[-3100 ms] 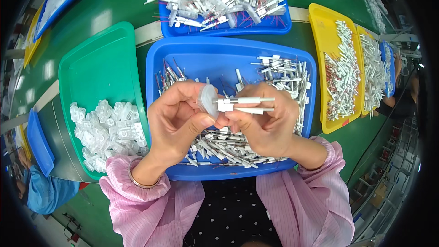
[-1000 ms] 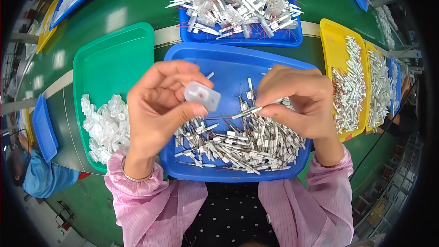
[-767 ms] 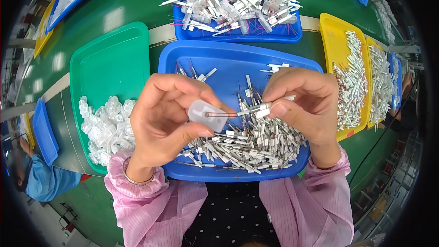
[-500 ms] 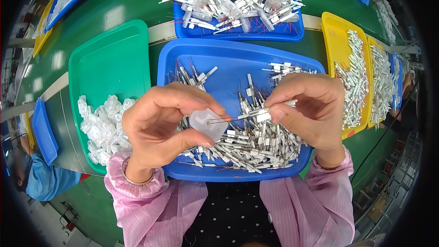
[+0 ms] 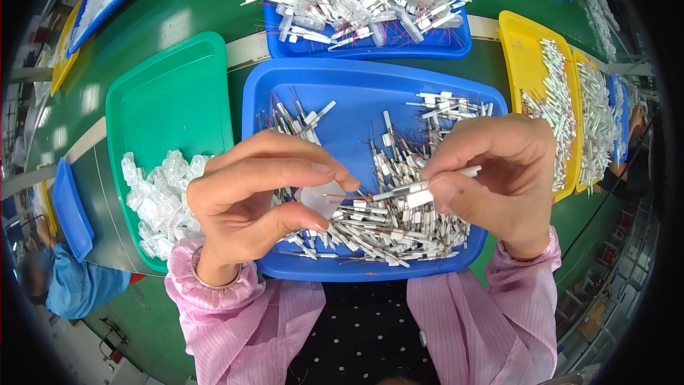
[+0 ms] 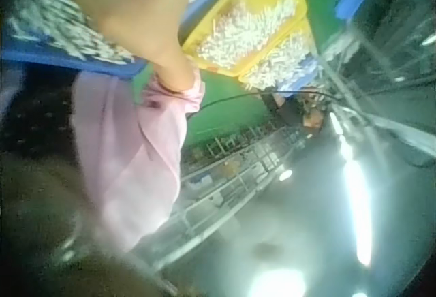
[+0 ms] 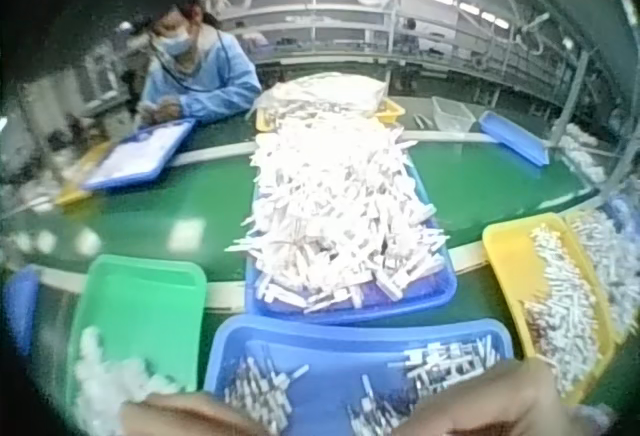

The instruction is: The person repeatedly picks a clear plastic housing from a green tray and a white cylindrical component with wires from a blue tray, inserts the component into the housing, and places the assembled unit into a yellow tray. The process is repeated continuously throughout the clip.

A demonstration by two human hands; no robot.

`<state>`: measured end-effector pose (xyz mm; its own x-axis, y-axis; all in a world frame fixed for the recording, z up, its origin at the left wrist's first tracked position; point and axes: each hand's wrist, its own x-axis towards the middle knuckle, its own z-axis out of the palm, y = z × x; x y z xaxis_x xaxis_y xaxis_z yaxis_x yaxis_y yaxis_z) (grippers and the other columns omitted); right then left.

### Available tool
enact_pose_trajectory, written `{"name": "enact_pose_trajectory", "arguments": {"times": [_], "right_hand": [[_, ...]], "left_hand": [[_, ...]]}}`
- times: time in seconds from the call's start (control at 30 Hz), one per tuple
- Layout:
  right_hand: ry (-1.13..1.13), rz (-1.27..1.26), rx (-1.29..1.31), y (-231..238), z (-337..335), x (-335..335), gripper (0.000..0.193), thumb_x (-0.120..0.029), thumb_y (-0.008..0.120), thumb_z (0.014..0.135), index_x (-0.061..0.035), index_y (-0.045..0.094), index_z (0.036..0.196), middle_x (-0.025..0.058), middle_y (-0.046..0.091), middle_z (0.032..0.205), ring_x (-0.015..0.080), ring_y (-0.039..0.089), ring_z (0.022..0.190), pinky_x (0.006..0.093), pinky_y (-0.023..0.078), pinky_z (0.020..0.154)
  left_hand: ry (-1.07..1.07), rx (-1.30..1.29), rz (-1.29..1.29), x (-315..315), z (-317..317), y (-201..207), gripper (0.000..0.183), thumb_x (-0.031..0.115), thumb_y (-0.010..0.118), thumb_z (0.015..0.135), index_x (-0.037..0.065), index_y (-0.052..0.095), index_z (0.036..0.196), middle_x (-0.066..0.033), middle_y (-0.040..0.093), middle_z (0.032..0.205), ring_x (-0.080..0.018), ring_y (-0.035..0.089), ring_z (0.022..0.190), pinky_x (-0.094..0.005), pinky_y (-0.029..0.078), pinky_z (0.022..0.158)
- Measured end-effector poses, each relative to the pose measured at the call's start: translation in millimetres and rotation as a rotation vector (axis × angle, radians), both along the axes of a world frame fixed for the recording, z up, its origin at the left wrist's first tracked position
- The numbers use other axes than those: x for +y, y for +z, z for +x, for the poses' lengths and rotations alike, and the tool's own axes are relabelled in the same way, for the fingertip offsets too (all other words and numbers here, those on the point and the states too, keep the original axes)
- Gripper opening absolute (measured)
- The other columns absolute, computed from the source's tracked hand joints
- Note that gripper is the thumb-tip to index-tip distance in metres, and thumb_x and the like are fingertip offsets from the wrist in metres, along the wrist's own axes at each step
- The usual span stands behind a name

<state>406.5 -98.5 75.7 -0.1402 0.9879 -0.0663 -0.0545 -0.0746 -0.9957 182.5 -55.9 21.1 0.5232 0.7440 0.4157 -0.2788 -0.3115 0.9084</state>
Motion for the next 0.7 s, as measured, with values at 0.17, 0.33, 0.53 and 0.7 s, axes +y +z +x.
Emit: {"name": "enact_pose_trajectory", "arguments": {"times": [0.17, 0.33, 0.53, 0.7], "right_hand": [[0.087, 0.086, -0.094, -3.7, 3.8, -0.8, 0.006, 0.006, 0.065, 0.069, 0.0057, 0.063, 0.075, 0.0104, 0.061, 0.064, 0.0112, 0.057, 0.054, 0.0202, 0.041, 0.05], [0.032, 0.036, -0.065, -0.8, 2.3, -2.1, 0.005, 0.006, 0.064, 0.071, 0.0063, 0.062, 0.075, 0.0113, 0.062, 0.066, 0.0112, 0.058, 0.053, 0.0202, 0.043, 0.05], [-0.041, 0.027, -0.01, 2.6, -2.8, -5.6, 0.005, 0.007, 0.06, 0.074, 0.0071, 0.06, 0.079, 0.0126, 0.062, 0.067, 0.0135, 0.061, 0.056, 0.0213, 0.049, 0.051], [-0.073, 0.045, 0.065, -1.7, -8.0, -9.4, 0.006, 0.008, 0.059, 0.074, 0.0073, 0.059, 0.08, 0.0128, 0.062, 0.067, 0.0155, 0.063, 0.058, 0.0218, 0.05, 0.051]], "left_hand": [[0.007, -0.121, -0.186, -5.7, 1.8, 2.1, 0.036, 0.011, 0.072, 0.069, -0.007, 0.059, 0.097, -0.0206, 0.058, 0.09, -0.0308, 0.064, 0.076, -0.0372, 0.055, 0.063], [-0.008, -0.124, -0.211, -5.3, 1.7, 4.9, 0.035, 0.008, 0.072, 0.068, -0.009, 0.061, 0.097, -0.0205, 0.059, 0.092, -0.0302, 0.064, 0.079, -0.0363, 0.054, 0.066], [-0.02, -0.107, -0.202, -5.5, 1.9, 5.7, 0.034, 0.01, 0.071, 0.07, -0.01, 0.061, 0.096, -0.0205, 0.059, 0.093, -0.0301, 0.064, 0.079, -0.0357, 0.055, 0.066], [-0.009, -0.091, -0.214, -6.6, 1.5, 4.2, 0.035, 0.009, 0.071, 0.07, -0.01, 0.06, 0.097, -0.0209, 0.058, 0.093, -0.0308, 0.064, 0.079, -0.0364, 0.055, 0.065]]}}
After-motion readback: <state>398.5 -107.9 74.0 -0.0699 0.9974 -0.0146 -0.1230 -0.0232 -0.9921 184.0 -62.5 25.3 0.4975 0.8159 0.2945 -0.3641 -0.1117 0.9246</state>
